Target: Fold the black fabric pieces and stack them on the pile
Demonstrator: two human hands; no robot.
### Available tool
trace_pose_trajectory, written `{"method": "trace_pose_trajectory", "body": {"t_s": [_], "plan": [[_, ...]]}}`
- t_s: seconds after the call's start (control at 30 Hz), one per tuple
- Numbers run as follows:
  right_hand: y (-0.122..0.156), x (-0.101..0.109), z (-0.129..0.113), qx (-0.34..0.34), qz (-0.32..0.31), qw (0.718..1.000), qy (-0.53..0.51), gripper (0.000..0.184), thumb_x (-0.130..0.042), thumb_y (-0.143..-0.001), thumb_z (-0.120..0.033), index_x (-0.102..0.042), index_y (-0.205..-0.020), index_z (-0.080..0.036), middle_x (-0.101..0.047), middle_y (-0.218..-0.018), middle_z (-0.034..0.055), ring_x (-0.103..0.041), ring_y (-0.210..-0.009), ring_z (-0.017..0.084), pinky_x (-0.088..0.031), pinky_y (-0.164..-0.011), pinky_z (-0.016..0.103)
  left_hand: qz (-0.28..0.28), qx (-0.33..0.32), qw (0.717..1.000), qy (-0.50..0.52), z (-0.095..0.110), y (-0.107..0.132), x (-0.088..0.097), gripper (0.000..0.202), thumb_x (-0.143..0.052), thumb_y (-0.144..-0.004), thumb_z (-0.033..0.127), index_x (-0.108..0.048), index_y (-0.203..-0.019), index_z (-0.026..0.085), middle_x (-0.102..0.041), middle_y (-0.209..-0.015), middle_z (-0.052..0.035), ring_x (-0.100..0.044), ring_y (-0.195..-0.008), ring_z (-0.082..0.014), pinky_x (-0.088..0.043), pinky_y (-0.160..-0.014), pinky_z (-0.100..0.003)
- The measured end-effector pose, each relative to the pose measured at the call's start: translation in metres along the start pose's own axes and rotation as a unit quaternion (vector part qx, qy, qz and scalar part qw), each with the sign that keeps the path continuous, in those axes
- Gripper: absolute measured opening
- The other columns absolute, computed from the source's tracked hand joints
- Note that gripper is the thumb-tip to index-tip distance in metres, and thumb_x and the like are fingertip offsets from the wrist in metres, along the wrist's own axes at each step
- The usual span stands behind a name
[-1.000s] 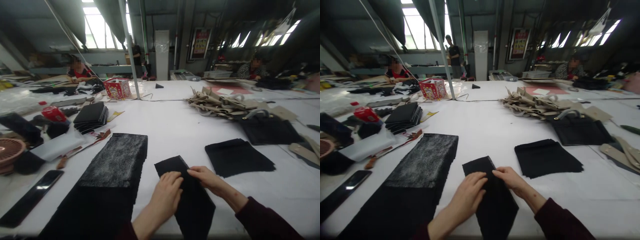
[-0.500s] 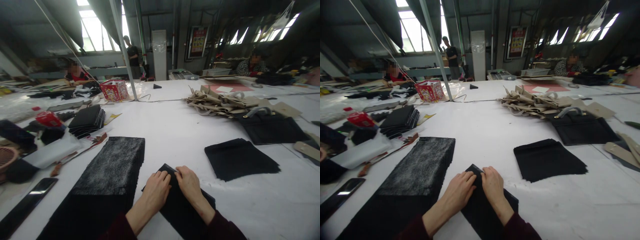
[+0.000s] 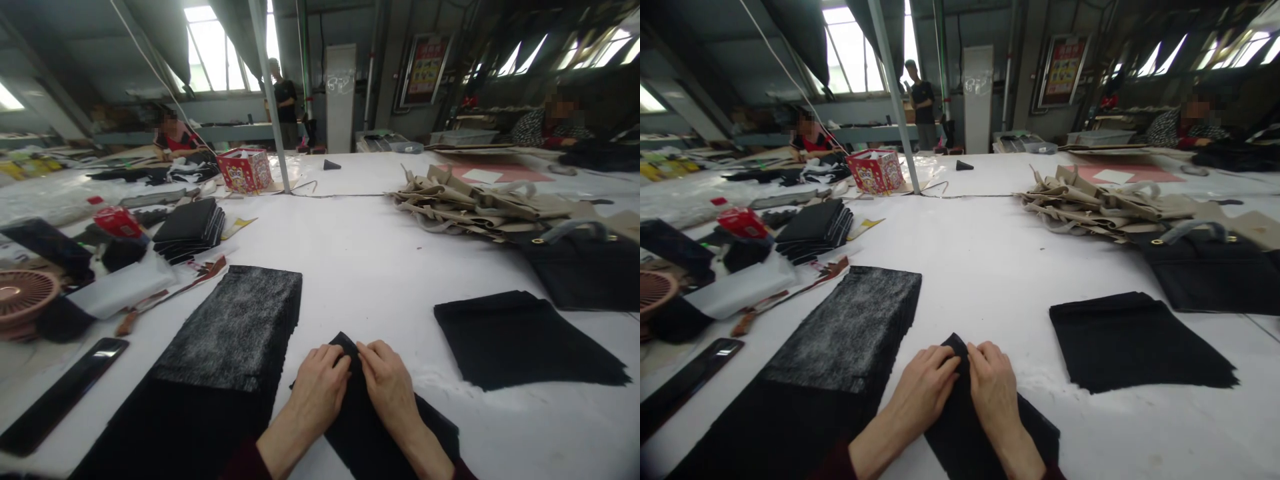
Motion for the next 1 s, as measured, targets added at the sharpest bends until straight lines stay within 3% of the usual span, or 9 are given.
{"method": "trace_pose_trajectory", "body": {"t_s": [0.13,0.27,0.4,0.63,1.0], "plan": [[0.006,-0.004,-0.005,0.078,0.041,0.996,0.033,0.032,-0.038,-0.097,-0.011,-0.061,-0.118,-0.014,-0.058,-0.088,0.0078,-0.053,-0.081,0.019,-0.043,-0.073,0.032,0.016,0.013,1.0,0.0,-0.004,-0.002,-0.001,0.037,-0.048,-0.093,0.015,-0.051,-0.13,0.021,-0.06,-0.114,-0.0074,-0.055,-0.1,-0.0227,-0.049,-0.087,-0.039],[0.008,-0.004,-0.01,0.112,0.034,0.991,0.062,0.034,-0.037,-0.096,-0.008,-0.058,-0.122,-0.011,-0.056,-0.086,0.0081,-0.05,-0.078,0.02,-0.042,-0.071,0.034,0.015,0.017,0.999,-0.023,-0.008,-0.003,-0.005,0.047,-0.048,-0.094,0.016,-0.042,-0.141,0.021,-0.059,-0.117,-0.0091,-0.055,-0.103,-0.0238,-0.049,-0.088,-0.041],[0.008,-0.004,-0.012,0.129,0.028,0.989,0.07,0.036,-0.035,-0.096,-0.008,-0.056,-0.124,-0.011,-0.056,-0.087,0.0083,-0.049,-0.079,0.02,-0.041,-0.07,0.035,0.01,0.017,0.999,-0.037,-0.01,-0.004,-0.01,0.047,-0.046,-0.095,0.015,-0.044,-0.141,0.025,-0.058,-0.117,-0.0082,-0.055,-0.102,-0.0232,-0.049,-0.087,-0.04],[0.008,-0.008,-0.013,0.134,0.003,0.989,0.071,0.038,-0.034,-0.095,-0.006,-0.053,-0.129,-0.01,-0.056,-0.091,0.0085,-0.05,-0.081,0.021,-0.04,-0.073,0.037,0.039,0.026,0.998,-0.04,-0.014,-0.002,-0.012,0.043,-0.047,-0.094,0.016,-0.05,-0.136,0.024,-0.058,-0.117,-0.0094,-0.056,-0.102,-0.0238,-0.049,-0.089,-0.041],[0.009,-0.009,-0.014,0.133,0.004,0.989,0.06,0.036,-0.036,-0.094,-0.006,-0.058,-0.122,-0.012,-0.057,-0.089,0.0082,-0.051,-0.08,0.02,-0.041,-0.073,0.037,0.061,0.034,0.997,-0.035,-0.019,-0.001,-0.013,0.042,-0.048,-0.095,0.018,-0.051,-0.136,0.024,-0.058,-0.116,-0.0096,-0.056,-0.103,-0.0239,-0.05,-0.091,-0.041]]}}
Point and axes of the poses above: each hand's wrist, its own y-axis away from the middle knuckle, its own x-axis out of the back of the hand, z = x × y, the point moved 5 cm from there along -y, towards the middle knuckle
